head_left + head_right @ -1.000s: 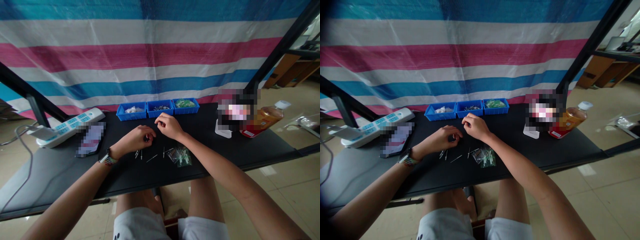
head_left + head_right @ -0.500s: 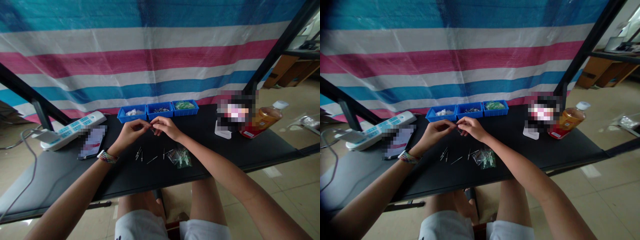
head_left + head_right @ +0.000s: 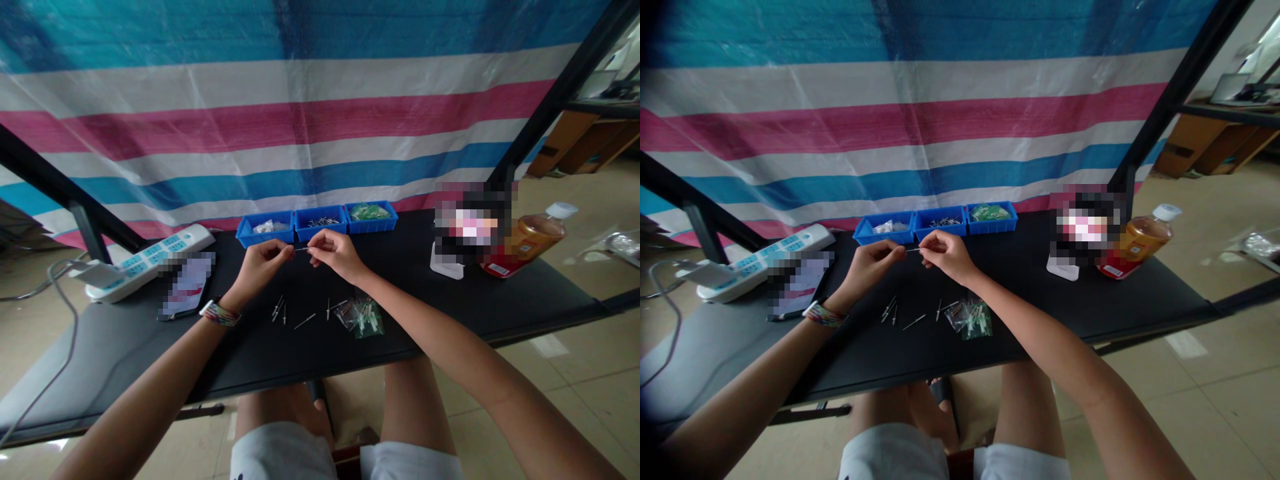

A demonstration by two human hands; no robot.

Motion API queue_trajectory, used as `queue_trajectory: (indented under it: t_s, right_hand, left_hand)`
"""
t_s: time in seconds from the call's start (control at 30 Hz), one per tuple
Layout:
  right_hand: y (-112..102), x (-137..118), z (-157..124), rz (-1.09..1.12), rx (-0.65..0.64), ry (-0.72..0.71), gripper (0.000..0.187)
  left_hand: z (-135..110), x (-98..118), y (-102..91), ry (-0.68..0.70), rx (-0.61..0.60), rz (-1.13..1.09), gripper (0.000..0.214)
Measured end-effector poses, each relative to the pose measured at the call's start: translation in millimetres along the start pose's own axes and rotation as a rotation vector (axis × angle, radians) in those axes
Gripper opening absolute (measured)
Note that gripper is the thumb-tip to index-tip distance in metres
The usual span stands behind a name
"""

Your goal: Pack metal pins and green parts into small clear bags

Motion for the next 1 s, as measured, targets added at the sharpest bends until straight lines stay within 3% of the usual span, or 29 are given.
queue_trajectory:
  t_s: [0.17,0.57,1.0]
  right_hand:
    - [-0.1,-0.1,-1.3,-0.033,0.003,-0.009,0.026]
    - [-3.4,8.6,-1.7,-0.074,0.039,0.003,0.048]
    - [-3.3,5.7,-1.5,0.022,0.055,0.028,0.023]
  left_hand:
    - [0.5,2.7,-0.9,0.014,-0.006,0.053,0.044]
    - [-4.3,12.2,2.6,0.058,-0.09,-0.015,0.038]
    - [-1.8,8.2,4.2,0.065,-0.067,0.12,0.048]
Point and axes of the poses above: each hand's wrist, its own z-axis towards the middle knuckle, its own y-axis out of the palm, x = y × z, the point moved 7 cm from there along z, towards the middle knuckle, and after that the axes turned 7 degrees about z, right-handed, at the moved point
